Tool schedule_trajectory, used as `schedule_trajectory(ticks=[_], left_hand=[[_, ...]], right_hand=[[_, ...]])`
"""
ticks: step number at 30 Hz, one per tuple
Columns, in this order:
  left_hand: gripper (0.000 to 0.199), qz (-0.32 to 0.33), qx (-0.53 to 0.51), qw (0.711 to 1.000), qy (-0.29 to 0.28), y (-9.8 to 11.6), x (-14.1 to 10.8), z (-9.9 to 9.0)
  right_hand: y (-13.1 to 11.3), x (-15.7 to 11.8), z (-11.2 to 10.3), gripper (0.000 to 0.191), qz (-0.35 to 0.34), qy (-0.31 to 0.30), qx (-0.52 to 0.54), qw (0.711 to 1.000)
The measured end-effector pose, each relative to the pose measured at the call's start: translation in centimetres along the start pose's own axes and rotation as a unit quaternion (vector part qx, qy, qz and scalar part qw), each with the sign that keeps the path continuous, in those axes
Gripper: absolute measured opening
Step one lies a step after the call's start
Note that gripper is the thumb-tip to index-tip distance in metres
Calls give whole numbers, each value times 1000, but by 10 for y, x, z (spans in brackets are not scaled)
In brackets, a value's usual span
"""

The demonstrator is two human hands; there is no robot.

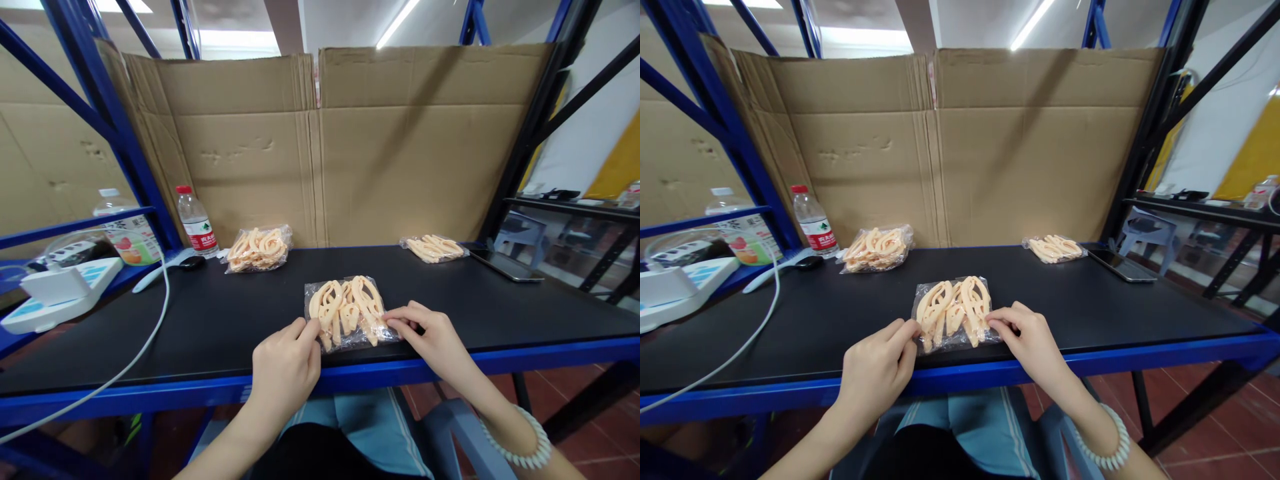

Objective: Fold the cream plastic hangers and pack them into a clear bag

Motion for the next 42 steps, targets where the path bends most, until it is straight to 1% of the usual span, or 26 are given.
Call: schedule_trajectory(ticks=[5,8,12,17,20,23,28,32,34,36,38,42], left_hand=[[21,7,30,1000,0,2,0,1],[22,11,42,999,-2,3,-1,2],[23,19,45,999,0,2,-1,2],[23,33,39,999,17,2,-3,3],[23,53,19,998,42,2,-7,2],[23,81,10,994,69,0,-14,1],[36,152,46,984,83,-2,-26,2],[42,174,47,980,82,-4,-33,5],[41,178,34,980,83,-4,-36,5],[39,184,10,979,89,-5,-40,3],[34,192,-30,975,105,-6,-44,1],[22,199,-137,961,136,-11,-49,-2]], right_hand=[[-3,-1,2,25,-46,30,-58,997],[-3,-2,4,26,-63,34,-87,994],[-2,-6,5,27,-59,15,-116,991],[-2,-8,8,32,-62,-23,-147,987],[-2,-10,8,33,-61,-41,-174,982],[-1,-17,4,31,-60,-42,-212,975],[2,-31,-4,35,-91,-68,-273,955],[2,-37,-7,45,-130,-73,-305,941],[1,-38,-6,51,-154,-76,-315,933],[0,-38,-5,54,-188,-73,-317,927],[-3,-40,-4,49,-232,-58,-312,919],[-6,-46,-3,25,-315,-12,-310,897]])
Point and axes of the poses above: each hand's wrist, its own x-axis towards the middle knuckle, its own z-axis out of the palm, y = z × x, the point moved 3 cm from there along x, towards the middle knuckle, and after that the axes turned 9 degrees about -y, right-handed, at the moved point
